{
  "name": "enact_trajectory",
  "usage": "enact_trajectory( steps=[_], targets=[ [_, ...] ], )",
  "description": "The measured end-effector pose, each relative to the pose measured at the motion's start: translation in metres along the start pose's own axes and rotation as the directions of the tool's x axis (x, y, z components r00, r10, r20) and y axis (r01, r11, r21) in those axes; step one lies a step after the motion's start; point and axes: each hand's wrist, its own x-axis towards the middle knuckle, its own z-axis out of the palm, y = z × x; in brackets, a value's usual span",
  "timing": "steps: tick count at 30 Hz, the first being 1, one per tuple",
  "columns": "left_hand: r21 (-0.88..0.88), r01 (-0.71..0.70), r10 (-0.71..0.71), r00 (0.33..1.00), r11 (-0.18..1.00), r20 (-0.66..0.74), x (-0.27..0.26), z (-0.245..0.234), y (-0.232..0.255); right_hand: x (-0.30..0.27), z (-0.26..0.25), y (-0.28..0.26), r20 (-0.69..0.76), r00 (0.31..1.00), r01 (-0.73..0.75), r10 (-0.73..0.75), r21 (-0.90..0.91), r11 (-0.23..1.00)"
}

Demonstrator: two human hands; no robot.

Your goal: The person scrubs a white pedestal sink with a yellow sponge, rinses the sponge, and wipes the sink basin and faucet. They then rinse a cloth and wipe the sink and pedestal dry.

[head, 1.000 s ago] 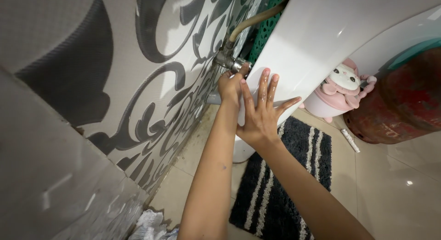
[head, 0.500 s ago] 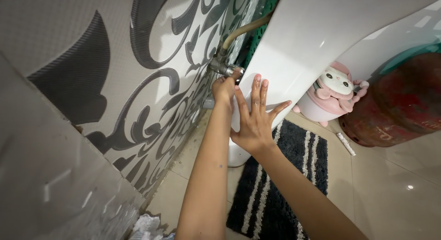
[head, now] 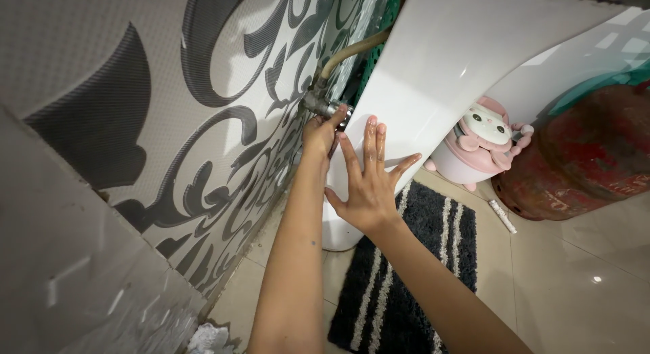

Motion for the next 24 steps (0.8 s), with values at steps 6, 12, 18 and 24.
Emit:
enact_trajectory(
  steps=[6,12,18,24],
  targets=[
    [-0.199,-0.006,0.039,0.985,0.98,0.166,0.005,-0.012,-0.015,-0.002,0.0,0.005,-0.013,0.999,0.032,-0.032,0.007,0.999],
    [-0.195,0.112,-0.076,0.98,0.974,0.183,-0.008,-0.013,0.002,-0.003,0.001,0.005,-0.025,0.999,0.036,-0.035,0.037,0.999],
    [0.476,-0.036,0.163,0.96,0.879,-0.227,-0.037,0.011,0.044,-0.001,0.001,0.0,0.002,1.0,0.012,-0.012,0.012,1.0],
    [0.323,-0.045,0.127,0.962,0.945,-0.24,-0.021,0.012,0.033,-0.001,0.001,0.0,0.026,1.0,0.001,0.0,-0.032,0.999]
  ],
)
